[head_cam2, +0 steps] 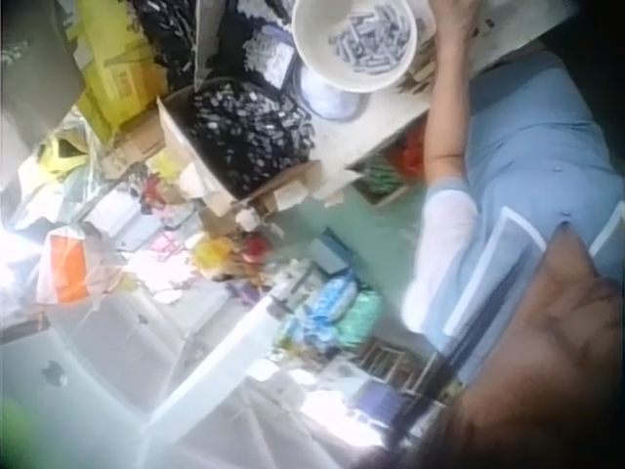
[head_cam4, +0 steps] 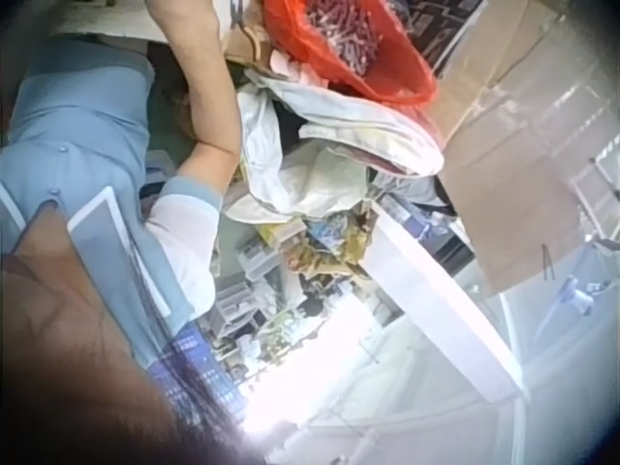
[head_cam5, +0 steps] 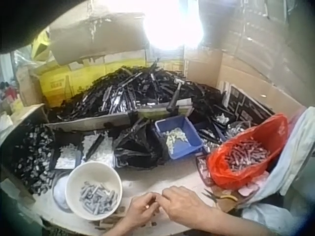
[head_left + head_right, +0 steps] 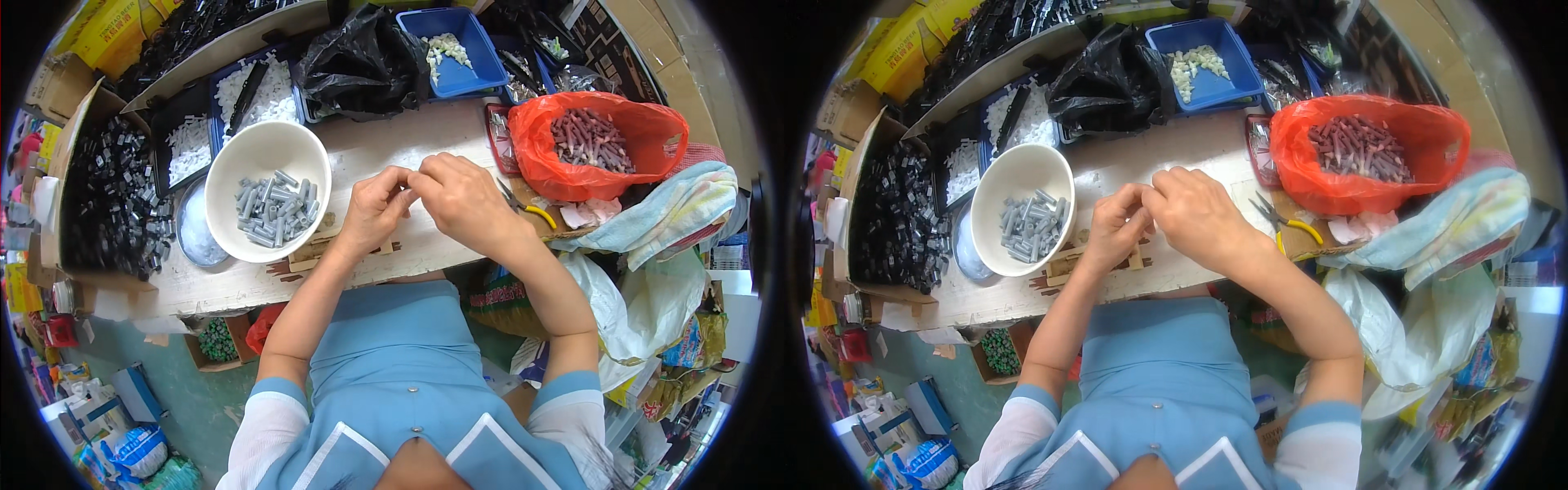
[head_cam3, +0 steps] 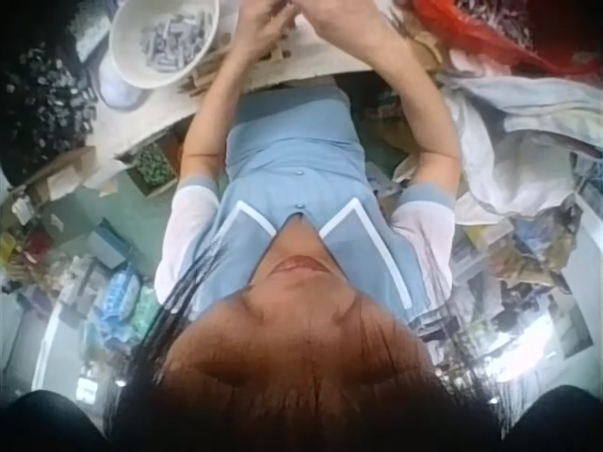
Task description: The person assembles small plastic components by hand, taking small black parts and grey tubes from bins and containers and fitting them together.
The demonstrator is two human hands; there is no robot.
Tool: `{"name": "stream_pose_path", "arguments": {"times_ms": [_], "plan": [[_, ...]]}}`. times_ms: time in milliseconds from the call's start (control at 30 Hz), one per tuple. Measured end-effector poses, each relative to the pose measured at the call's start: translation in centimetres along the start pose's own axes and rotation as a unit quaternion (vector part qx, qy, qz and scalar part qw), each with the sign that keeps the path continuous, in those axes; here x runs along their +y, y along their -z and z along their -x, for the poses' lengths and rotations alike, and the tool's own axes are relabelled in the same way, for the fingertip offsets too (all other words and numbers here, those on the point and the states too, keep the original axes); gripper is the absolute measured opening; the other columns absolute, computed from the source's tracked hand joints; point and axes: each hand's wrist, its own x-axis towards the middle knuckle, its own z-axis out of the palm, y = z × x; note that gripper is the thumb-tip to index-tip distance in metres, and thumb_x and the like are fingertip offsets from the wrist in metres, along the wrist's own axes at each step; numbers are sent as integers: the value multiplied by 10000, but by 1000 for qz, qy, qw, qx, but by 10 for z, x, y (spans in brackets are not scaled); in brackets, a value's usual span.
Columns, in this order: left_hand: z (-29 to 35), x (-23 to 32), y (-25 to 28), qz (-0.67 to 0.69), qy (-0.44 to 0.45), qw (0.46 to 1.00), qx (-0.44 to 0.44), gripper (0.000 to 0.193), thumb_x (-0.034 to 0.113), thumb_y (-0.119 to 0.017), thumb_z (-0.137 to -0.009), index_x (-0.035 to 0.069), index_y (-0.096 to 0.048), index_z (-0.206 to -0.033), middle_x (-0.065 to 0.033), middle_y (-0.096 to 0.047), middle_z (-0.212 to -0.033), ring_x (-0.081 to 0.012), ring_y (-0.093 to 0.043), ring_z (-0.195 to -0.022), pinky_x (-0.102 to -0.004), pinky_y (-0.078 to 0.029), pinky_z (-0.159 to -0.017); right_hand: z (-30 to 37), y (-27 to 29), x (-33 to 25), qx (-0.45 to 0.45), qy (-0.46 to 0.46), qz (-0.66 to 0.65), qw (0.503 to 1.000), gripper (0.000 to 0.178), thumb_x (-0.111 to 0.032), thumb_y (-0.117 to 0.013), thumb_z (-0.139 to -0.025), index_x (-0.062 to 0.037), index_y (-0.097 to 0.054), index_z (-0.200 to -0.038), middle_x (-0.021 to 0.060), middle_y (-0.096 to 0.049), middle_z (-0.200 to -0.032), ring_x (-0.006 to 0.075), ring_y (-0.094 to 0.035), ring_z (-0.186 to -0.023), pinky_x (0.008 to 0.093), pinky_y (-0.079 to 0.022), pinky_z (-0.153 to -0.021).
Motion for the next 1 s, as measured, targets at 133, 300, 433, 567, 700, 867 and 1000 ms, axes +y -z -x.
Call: {"name": "stream_pose_path", "arguments": {"times_ms": [133, 300, 433, 567, 700, 867, 1000], "plan": [[-2, 3, 0, 56, 29, 998, 9, 99, 69, -583, -828, 0, -537, -882, -24, -581, -701, -69, -547, -547, -198, -445, -482, -5, 8, 24, 8, -32, -132, 991, 172, 24, -617, -674, -25, -606, -838, 105, -569, -776, 274, -572, -712, 319, -460, -593], [-3, 2, 0, 101, 26, 995, -1, 118, 72, -557, -847, -9, -525, -927, -59, -620, -778, -82, -566, -601, -206, -471, -528, -44, 12, 104, 89, -105, 67, 988, 113, -81, -570, -730, -45, -632, -817, 113, -598, -773, 290, -579, -731, 365, -463, -655], [-2, 1, 0, 107, 38, 994, 2, 131, 87, -565, -846, -11, -529, -924, -57, -617, -784, -88, -572, -612, -206, -476, -545, -76, -3, 138, -33, -170, 108, 979, 175, -58, -531, -704, -66, -651, -832, 156, -618, -794, 328, -584, -783, 405, -459, -714], [-3, -1, 1, 93, 26, 995, -8, 134, 96, -569, -845, -12, -534, -917, -51, -614, -778, -89, -578, -617, -206, -479, -547, -95, -7, 137, -115, -218, 85, 965, 193, -14, -540, -676, -10, -628, -848, 206, -605, -810, 360, -579, -783, 413, -457, -693], [-3, -2, 1, 84, 25, 996, -9, 143, 109, -580, -841, -13, -540, -905, -47, -612, -769, -89, -582, -621, -206, -481, -545, -96, -12, 142, -110, -214, 74, 968, 186, 0, -509, -662, -13, -617, -813, 221, -597, -828, 369, -570, -823, 420, -454, -730], [-4, 0, 0, 76, 13, 997, 10, 132, 97, -590, -831, -10, -526, -873, -33, -558, -677, -85, -558, -576, -204, -459, -524, -86, -17, 154, -77, -196, 36, 977, 185, 9, -499, -668, 8, -613, -814, 231, -593, -845, 378, -563, -850, 421, -452, -746], [-4, -1, 0, 61, 10, 998, 9, 131, 95, -594, -827, -8, -529, -874, -34, -558, -684, -86, -559, -578, -207, -456, -521, -90, -11, 144, -122, -241, 60, 961, 202, 5, -501, -672, 13, -616, -838, 232, -596, -857, 376, -563, -878, 415, -454, -763]]}}
